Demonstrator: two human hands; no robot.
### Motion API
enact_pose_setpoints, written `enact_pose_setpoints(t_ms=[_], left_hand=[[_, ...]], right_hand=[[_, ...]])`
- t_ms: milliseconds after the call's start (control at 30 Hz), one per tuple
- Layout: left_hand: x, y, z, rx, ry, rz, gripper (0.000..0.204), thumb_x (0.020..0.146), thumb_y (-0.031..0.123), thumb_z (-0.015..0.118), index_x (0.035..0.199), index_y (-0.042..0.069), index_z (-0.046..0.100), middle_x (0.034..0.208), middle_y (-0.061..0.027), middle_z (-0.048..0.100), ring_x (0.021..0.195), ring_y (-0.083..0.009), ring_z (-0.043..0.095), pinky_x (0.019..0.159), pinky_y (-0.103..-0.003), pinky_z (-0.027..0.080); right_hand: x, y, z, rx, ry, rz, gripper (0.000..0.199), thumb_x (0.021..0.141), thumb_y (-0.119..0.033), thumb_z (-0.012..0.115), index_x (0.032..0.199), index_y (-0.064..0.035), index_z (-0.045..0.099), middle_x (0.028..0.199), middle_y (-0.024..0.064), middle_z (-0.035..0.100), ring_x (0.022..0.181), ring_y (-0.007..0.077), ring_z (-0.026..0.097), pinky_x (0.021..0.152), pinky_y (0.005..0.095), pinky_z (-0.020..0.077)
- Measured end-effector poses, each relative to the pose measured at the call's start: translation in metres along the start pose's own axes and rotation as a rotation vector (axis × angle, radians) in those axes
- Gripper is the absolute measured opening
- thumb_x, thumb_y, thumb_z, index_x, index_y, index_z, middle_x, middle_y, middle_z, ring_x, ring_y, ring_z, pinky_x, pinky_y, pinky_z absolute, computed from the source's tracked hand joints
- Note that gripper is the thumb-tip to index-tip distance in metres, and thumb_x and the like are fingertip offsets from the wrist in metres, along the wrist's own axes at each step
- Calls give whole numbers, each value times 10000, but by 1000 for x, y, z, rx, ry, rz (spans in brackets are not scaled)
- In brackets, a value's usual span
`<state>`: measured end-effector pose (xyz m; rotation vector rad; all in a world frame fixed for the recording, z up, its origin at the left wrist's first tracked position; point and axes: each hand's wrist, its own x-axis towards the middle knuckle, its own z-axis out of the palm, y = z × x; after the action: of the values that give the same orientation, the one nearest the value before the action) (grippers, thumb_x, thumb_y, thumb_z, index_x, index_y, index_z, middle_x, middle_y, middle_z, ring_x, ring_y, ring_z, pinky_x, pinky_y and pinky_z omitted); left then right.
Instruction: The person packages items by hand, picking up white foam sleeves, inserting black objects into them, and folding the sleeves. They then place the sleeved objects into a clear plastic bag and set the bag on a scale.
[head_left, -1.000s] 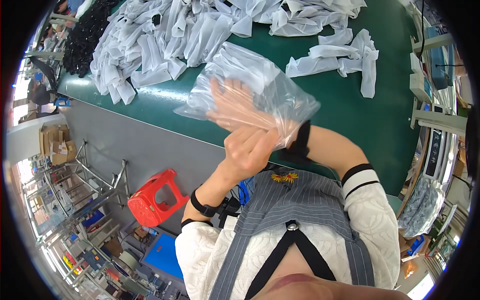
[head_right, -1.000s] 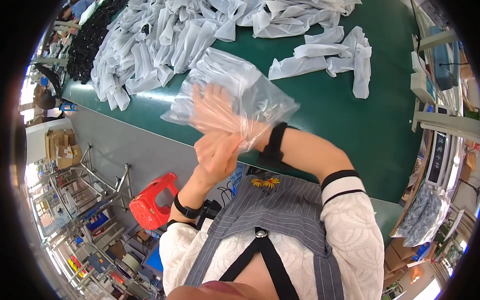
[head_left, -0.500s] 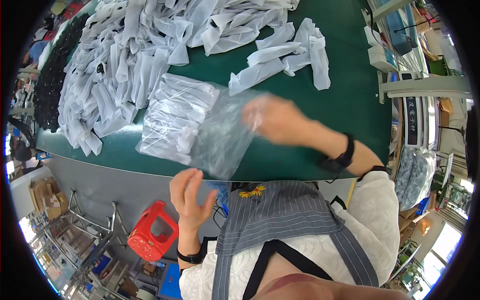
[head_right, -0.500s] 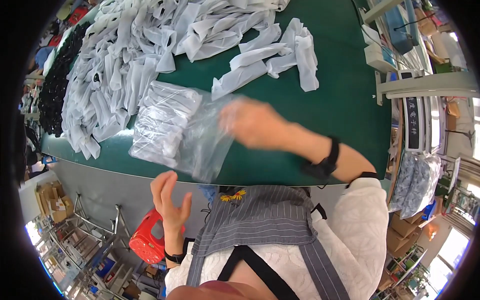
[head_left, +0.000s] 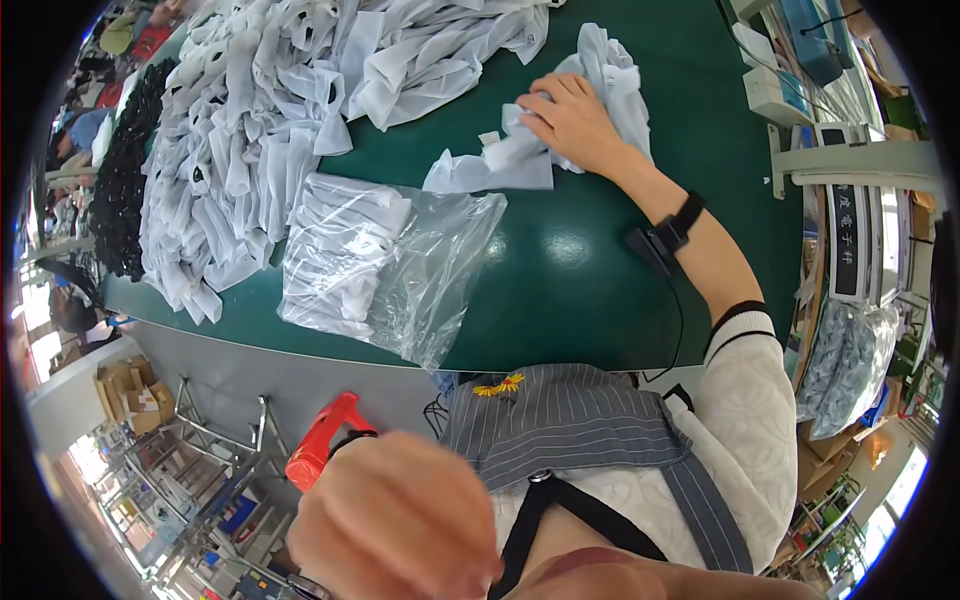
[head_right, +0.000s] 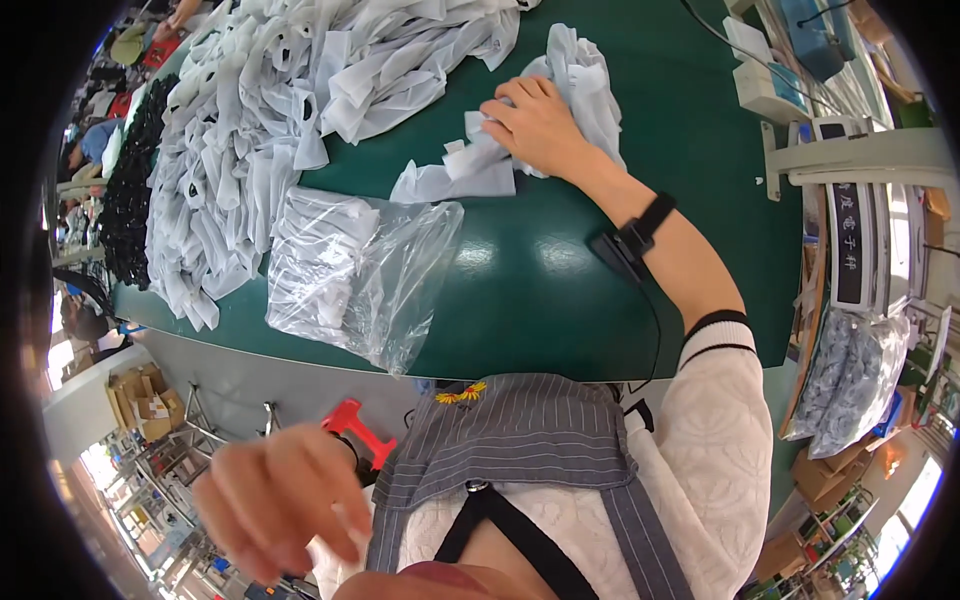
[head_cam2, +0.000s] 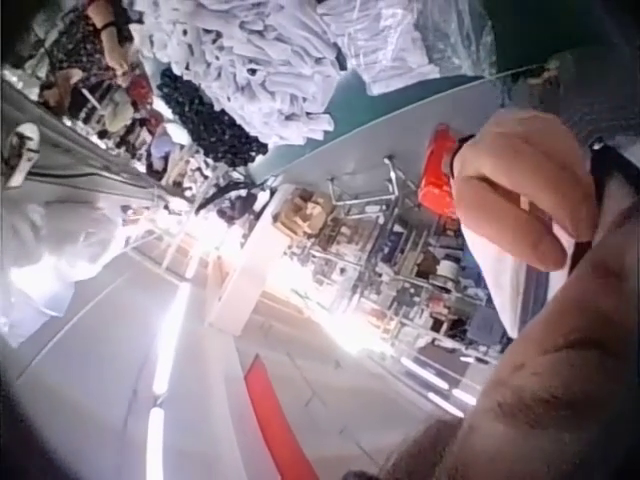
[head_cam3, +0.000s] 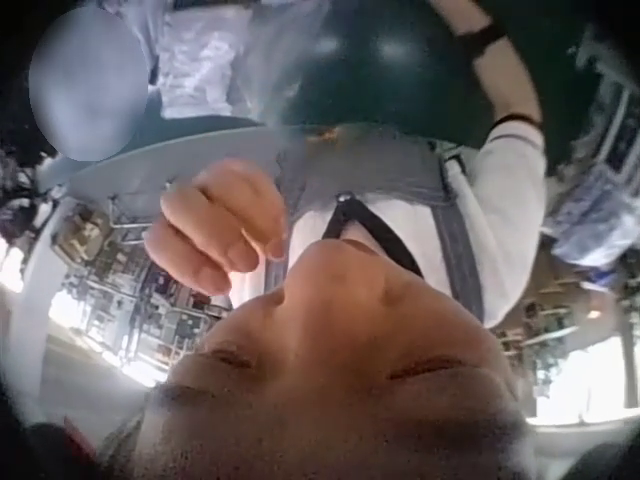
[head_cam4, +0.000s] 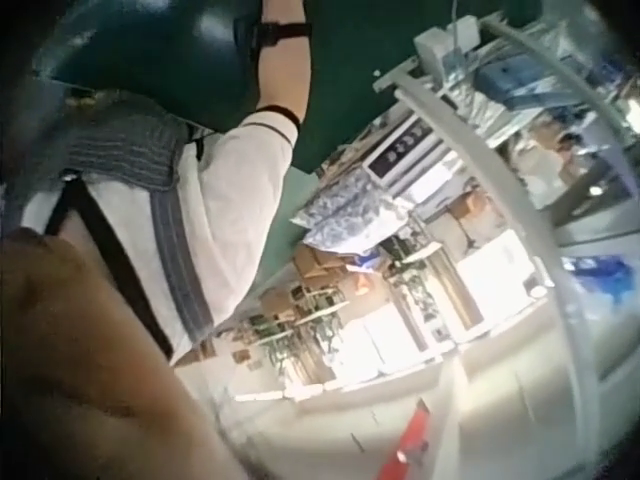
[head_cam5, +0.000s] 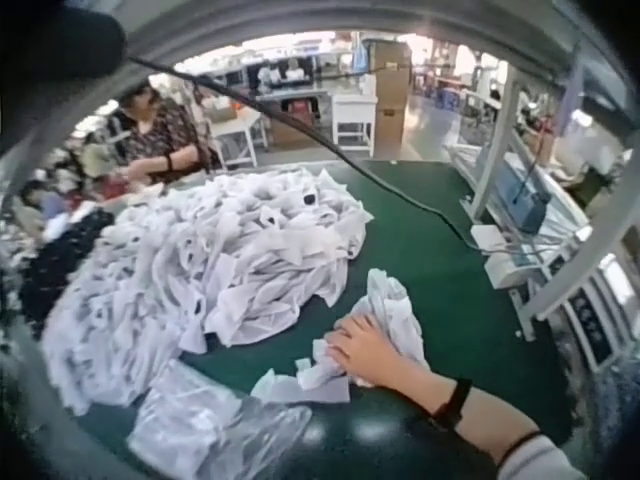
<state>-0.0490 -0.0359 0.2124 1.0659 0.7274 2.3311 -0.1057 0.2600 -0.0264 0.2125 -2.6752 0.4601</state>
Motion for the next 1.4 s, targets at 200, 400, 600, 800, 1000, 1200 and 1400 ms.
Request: enact_pose_setpoints(t_ms=[200,400,600,800,1000,1200,1400], left_hand=[[10,-5,0,-28,-267,-122,108,921,123,542,989,95,621,929,-112,631,695,-188,613,569,-281,507],[-16,-26,-25,545,-597,-586,114,860,3,508,928,-1,600,918,-146,603,807,-304,618,674,-348,506],[-78,-103,-76,991,-115,-931,170,923,-6,526,1075,-13,602,941,-135,618,848,-260,636,747,-306,504],[-81,-133,-82,1161,-207,-773,166,924,12,544,1080,-8,596,960,-138,620,847,-258,641,735,-318,513],[-76,-146,-79,1217,-118,-615,159,897,48,584,1054,24,597,943,-127,614,830,-293,640,701,-371,516],[-86,-143,-78,1254,-193,-553,152,890,82,593,1037,42,598,940,-117,609,839,-310,633,692,-403,511],[-103,-148,-76,1283,-138,-544,153,899,82,586,1045,41,606,992,-113,621,830,-317,641,699,-384,518]], right_hand=[[-49,-11,-26,-93,123,62,205,868,-196,635,1051,-103,644,1109,96,585,1059,294,537,955,410,394],[-54,-54,-63,59,111,107,226,857,-210,659,1044,-93,608,1023,102,590,979,300,563,881,418,424],[-66,-105,-34,66,-112,344,237,845,-250,677,956,-82,553,920,89,594,804,299,614,728,420,456],[-61,-92,-18,-12,-3,306,285,829,-282,695,933,-67,541,888,99,594,749,301,626,664,412,479],[-52,-94,-37,114,13,363,243,840,-256,675,924,-69,544,891,110,613,741,325,636,613,422,501],[-32,-90,13,-19,-32,321,227,865,-267,646,920,-74,540,877,115,627,713,330,640,592,430,505],[-16,-86,-23,94,-1,305,207,874,-249,635,931,-71,546,875,119,632,713,349,635,587,438,500]])
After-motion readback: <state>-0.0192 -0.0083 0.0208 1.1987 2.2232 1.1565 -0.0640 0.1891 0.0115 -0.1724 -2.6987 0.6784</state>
